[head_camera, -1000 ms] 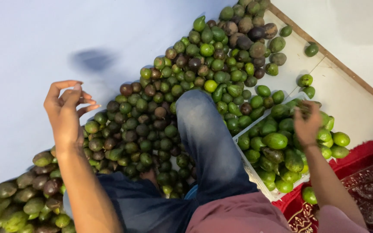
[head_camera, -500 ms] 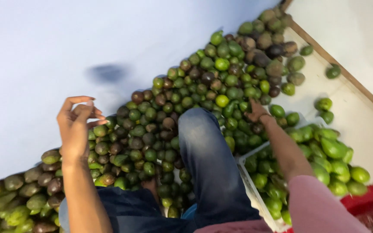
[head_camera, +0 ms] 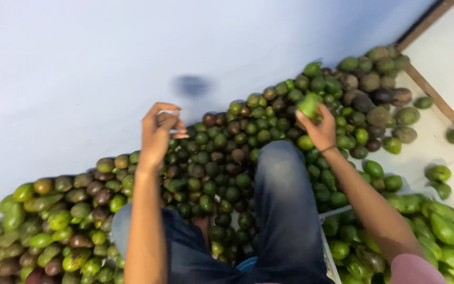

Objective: The person sits on the floor and repeatedly picks up avocados from a large pile, rotates them in their hands to inspect the surface, and places them into a white plastic crate.

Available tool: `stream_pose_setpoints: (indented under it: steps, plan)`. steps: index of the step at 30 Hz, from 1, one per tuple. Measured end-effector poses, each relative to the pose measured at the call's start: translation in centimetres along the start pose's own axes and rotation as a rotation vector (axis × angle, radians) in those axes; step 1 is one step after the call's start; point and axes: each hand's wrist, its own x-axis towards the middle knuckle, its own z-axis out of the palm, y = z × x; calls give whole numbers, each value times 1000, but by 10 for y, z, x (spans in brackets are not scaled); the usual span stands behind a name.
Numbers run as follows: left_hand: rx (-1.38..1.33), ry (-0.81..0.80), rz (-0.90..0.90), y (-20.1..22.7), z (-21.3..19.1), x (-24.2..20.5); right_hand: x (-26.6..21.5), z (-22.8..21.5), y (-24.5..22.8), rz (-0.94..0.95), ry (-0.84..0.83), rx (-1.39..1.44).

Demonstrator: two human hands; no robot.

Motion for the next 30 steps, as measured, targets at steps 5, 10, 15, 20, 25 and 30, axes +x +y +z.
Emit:
stream_pose_setpoints:
  steps: [5, 10, 15, 20, 25, 30]
  plan:
    - [-80, 0, 59, 4, -1, -4, -4, 57, -222, -267, -405, 628]
    - [-133, 49, 114, 17, -13, -14, -30, 122, -313, -257, -627, 812]
    - [-168, 28, 140, 27, -18, -17, -60, 177, -304, -248, -604, 794]
    - [-89, -6, 75, 19, -12, -23, -73, 174, -286, -370, -571, 515]
    - [-71, -28, 67, 39, -12, -35, -72, 161, -294, -364, -670, 608]
    - [-11, -169, -86, 73, -9, -55, -75, 150, -303, -468, -678, 559]
